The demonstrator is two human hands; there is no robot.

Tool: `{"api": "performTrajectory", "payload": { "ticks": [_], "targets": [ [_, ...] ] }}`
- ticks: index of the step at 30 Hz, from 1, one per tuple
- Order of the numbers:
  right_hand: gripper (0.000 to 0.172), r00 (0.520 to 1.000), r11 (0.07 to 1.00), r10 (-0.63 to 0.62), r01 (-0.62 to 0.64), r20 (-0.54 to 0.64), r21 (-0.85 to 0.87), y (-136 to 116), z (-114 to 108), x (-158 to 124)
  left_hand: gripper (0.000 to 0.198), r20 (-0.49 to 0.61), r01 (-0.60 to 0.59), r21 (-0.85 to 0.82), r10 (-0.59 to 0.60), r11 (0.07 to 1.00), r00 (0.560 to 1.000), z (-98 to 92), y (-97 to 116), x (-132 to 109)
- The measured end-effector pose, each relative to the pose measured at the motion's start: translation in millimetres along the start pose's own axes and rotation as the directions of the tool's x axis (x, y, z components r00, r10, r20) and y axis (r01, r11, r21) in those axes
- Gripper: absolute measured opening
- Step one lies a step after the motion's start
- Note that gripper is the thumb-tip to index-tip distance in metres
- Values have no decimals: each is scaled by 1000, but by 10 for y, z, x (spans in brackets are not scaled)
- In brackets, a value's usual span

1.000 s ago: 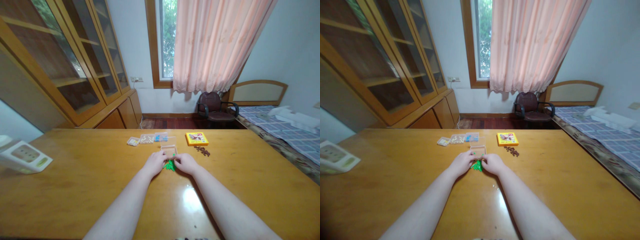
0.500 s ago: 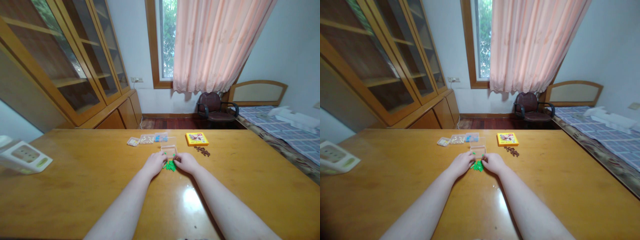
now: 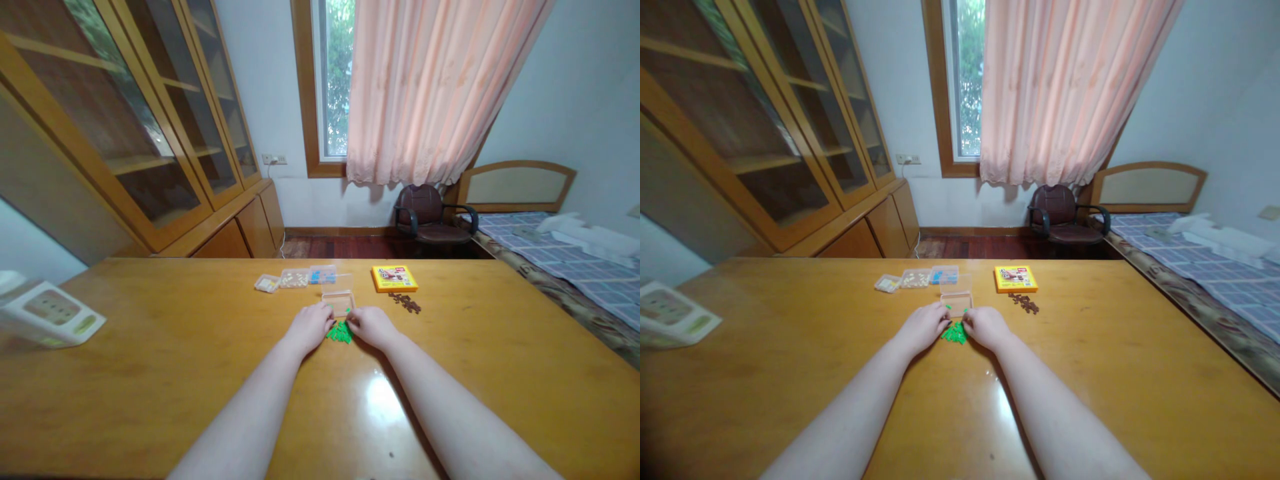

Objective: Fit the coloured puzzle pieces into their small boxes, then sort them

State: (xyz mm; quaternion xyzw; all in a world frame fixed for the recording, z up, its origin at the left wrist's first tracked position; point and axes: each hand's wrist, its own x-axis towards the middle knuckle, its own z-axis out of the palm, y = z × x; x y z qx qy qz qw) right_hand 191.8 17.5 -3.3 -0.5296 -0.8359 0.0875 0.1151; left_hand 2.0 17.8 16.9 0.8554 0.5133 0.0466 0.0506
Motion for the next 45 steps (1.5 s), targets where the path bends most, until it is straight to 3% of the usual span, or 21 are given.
{"api": "performTrajectory", "payload": {
  "ticks": [5, 7, 13, 19, 23, 30, 34, 40, 45],
  "targets": [
    [25, 967, 974, 156, -116, -204, 194, 75, 48, 17, 15, 44, -9, 3, 8, 1000, 999, 28, 25, -8],
    [27, 951, 957, 221, -169, -217, 236, 108, 74, 34, 16, 43, -10, 9, 9, 1000, 999, 37, 30, -7],
    [30, 971, 954, 204, -169, -121, 248, 116, 69, 51, 17, 25, -12, 27, 12, 1000, 1000, 43, 38, -5],
    [27, 998, 977, 49, -40, -38, 209, 38, 2, -4, 18, 34, -1, 16, 1, 1000, 999, 54, 30, -7],
    [26, 1000, 981, 16, -16, 2, 193, 36, 38, 1, 16, 27, -7, 5, 7, 1000, 1000, 25, 20, -4],
    [26, 998, 987, 0, -9, 58, 161, 62, 50, 18, 19, -145, 38, -47, -45, 998, 988, -44, -3, 14],
    [26, 997, 988, 4, -16, 81, 151, 49, 25, 18, 19, -184, 85, -81, -99, 993, 978, -3, -64, 40],
    [22, 996, 989, 30, -41, 78, 142, 36, 30, 32, 20, -110, 98, -63, -105, 993, 988, 3, -47, 22],
    [21, 995, 994, 45, -53, 84, 91, 17, 12, 27, 18, 96, 92, -55, -86, 994, 992, -82, -18, -69]
  ]
}}
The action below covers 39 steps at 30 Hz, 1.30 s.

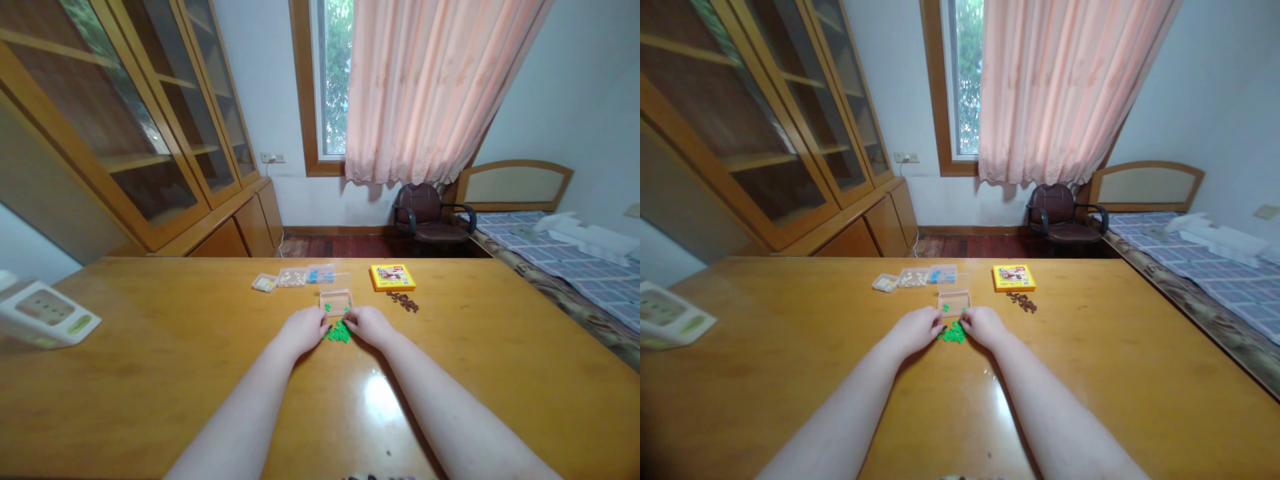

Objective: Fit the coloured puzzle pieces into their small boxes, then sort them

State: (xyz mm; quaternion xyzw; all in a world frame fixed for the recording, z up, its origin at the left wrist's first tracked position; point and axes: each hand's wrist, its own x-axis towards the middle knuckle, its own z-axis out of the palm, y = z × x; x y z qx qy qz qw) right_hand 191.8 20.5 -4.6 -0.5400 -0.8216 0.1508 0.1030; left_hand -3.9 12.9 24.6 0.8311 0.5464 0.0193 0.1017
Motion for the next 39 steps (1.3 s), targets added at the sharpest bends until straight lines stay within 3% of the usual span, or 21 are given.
{"api": "performTrajectory", "payload": {
  "ticks": [5, 13, 16, 19, 22, 24, 28, 31, 35, 39],
  "targets": [
    [21, 1000, 999, 6, -5, -27, 37, -10, -11, -9, 11, 134, 24, -71, -14, 997, 991, -1, -42, -42],
    [22, 998, 997, 36, -32, -60, 71, 16, -24, -11, 16, 149, 31, -64, -21, 997, 989, -27, -23, -16],
    [24, 999, 998, 33, -31, -35, 56, 19, -34, -22, 23, 87, 31, -70, -25, 997, 996, -59, -20, 4],
    [24, 999, 999, 36, -36, -15, 25, 6, -34, -26, 24, -49, 30, -96, -35, 995, 998, -61, -29, 37],
    [24, 999, 999, 32, -32, -19, -13, -16, -30, -23, 21, -194, 47, -119, -70, 992, 978, -43, -28, 62],
    [24, 999, 998, 38, -39, -22, -44, -29, -29, -21, 23, -233, 55, -132, -85, 990, 969, -44, -14, 57],
    [23, 999, 997, 28, -30, -37, -71, -43, -27, -18, 14, -108, -91, -122, 78, 988, 991, -84, 28, -3],
    [22, 999, 998, 15, -17, -32, -66, -43, -25, -15, 10, 28, -201, -117, 206, 973, 978, -94, 51, -40],
    [23, 999, 999, 24, -26, -47, -40, -34, -23, -11, 13, 112, -212, -106, 223, 972, 968, -52, 45, -30],
    [24, 996, 999, 36, -37, -76, -17, -17, -24, -13, 9, 90, -208, -99, 217, 973, 972, -1, 23, -7]
  ]
}}
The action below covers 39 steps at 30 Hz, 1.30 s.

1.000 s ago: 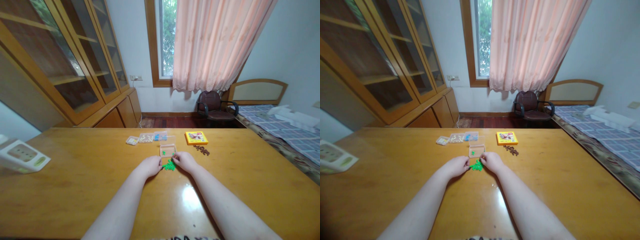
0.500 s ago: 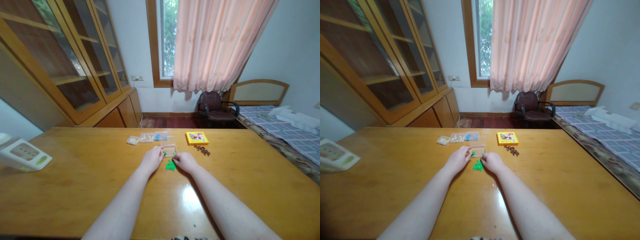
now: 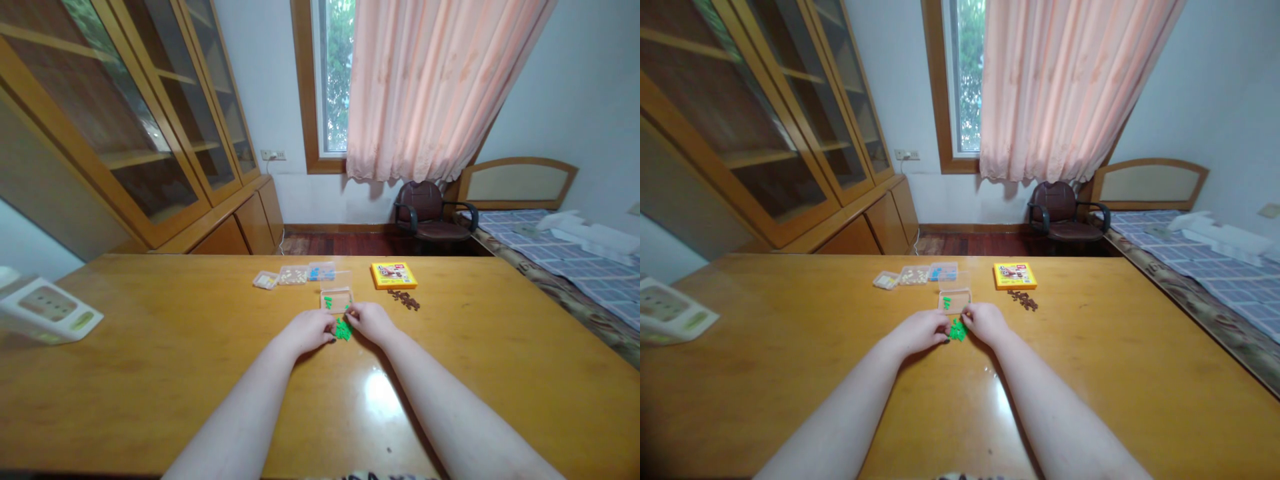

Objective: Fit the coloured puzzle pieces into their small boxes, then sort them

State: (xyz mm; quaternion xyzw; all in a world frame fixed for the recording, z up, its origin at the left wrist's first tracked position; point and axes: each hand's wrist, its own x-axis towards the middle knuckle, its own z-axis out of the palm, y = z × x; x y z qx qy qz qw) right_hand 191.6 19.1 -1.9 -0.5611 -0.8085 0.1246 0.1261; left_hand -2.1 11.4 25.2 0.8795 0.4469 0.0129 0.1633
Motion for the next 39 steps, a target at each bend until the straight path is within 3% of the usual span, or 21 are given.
{"api": "performTrajectory", "payload": {
  "ticks": [5, 11, 21, 24, 26, 30, 33, 39],
  "targets": [
    [26, 1000, 1000, -4, 4, -6, 11, 9, 7, -11, 11, -20, -37, 29, 38, 999, 999, 27, 22, 1],
    [27, 999, 1000, -14, 15, 40, -19, 18, 22, -8, 14, 1, 5, 29, -5, 1000, 1000, 32, 56, -5],
    [27, 1000, 1000, -1, 1, 11, 13, 25, 30, 4, 12, -4, -24, -17, 24, 1000, 1000, 69, -32, 11],
    [26, 1000, 999, -3, 3, 0, 41, 28, 26, 0, 13, -67, -48, -54, 44, 997, 997, 38, -51, 27],
    [26, 1000, 999, -11, 11, -11, 49, 30, 29, -2, 15, -174, -42, -74, 28, 996, 984, 23, -70, 54],
    [27, 1000, 999, 16, -15, -10, 48, 24, 34, -3, 19, -363, 94, -83, -118, 992, 924, 44, -140, 131],
    [28, 999, 997, 40, -39, -13, 68, 21, 19, 0, 19, -384, 137, -76, -155, 988, 910, 92, -175, 167],
    [30, 998, 994, 52, -48, -33, 100, 21, -30, -15, 19, -347, 40, -8, -40, 999, 937, 176, -87, 157]
  ]
}}
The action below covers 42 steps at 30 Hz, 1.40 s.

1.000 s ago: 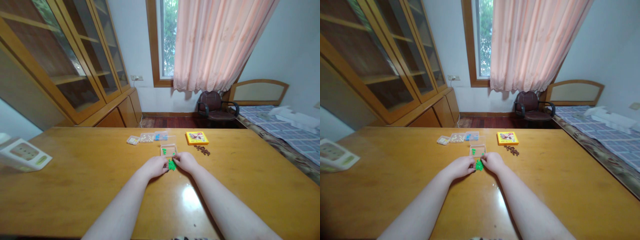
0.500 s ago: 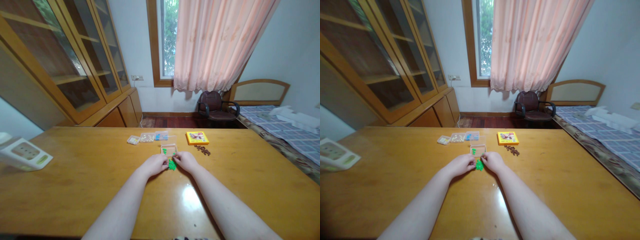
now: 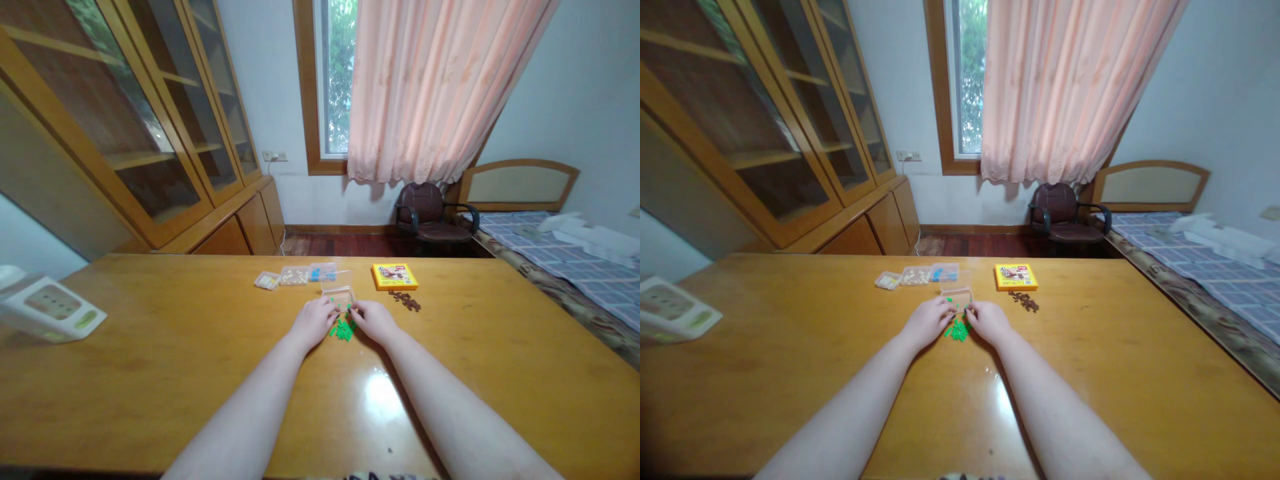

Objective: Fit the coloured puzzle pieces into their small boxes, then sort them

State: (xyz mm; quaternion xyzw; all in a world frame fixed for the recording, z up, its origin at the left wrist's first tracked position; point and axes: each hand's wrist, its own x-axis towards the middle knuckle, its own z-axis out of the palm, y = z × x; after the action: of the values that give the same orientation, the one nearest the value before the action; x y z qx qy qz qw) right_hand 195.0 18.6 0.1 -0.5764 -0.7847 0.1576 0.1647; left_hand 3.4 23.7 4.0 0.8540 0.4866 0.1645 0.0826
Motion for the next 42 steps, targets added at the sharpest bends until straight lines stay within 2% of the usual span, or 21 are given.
{"api": "performTrajectory", "payload": {
  "ticks": [3, 7, 12, 17, 24, 27, 32, 37, 42],
  "targets": [
    [27, 999, 999, -25, 26, 28, -25, -2, 7, -10, 20, 15, 2, 54, -3, 999, 1000, 24, 19, -6],
    [28, 995, 995, -73, 78, 70, -63, 0, 40, -2, 23, 19, 67, 84, -69, 994, 997, 39, -24, 8],
    [25, 996, 997, -40, 45, 75, -66, 16, 61, 20, 32, 28, 153, 98, -157, 983, 987, 47, -61, 26],
    [26, 998, 998, -5, 10, 70, -66, 34, 56, 27, 22, 47, 126, 66, -129, 990, 991, 56, -99, 42],
    [28, 997, 965, -40, 54, 60, -258, -37, 47, 19, 22, 21, 105, 61, -107, 993, 994, 34, -119, 35],
    [27, 996, 954, -68, 82, 59, -288, -62, 59, 14, 22, 24, 107, 56, -108, 993, 994, 19, -110, 29],
    [21, 993, 982, -115, 112, -9, -153, -36, 80, 9, 22, 20, 92, 58, -93, 994, 995, -8, -99, 18],
    [21, 987, 999, -18, 25, -158, 39, 38, 104, 24, 20, 61, 34, 66, -38, 997, 997, -44, -53, 0],
    [24, 988, 993, 27, -9, -150, 117, 87, 88, 36, 25, 74, 51, 109, -59, 993, 995, -78, 21, -11]
  ]
}}
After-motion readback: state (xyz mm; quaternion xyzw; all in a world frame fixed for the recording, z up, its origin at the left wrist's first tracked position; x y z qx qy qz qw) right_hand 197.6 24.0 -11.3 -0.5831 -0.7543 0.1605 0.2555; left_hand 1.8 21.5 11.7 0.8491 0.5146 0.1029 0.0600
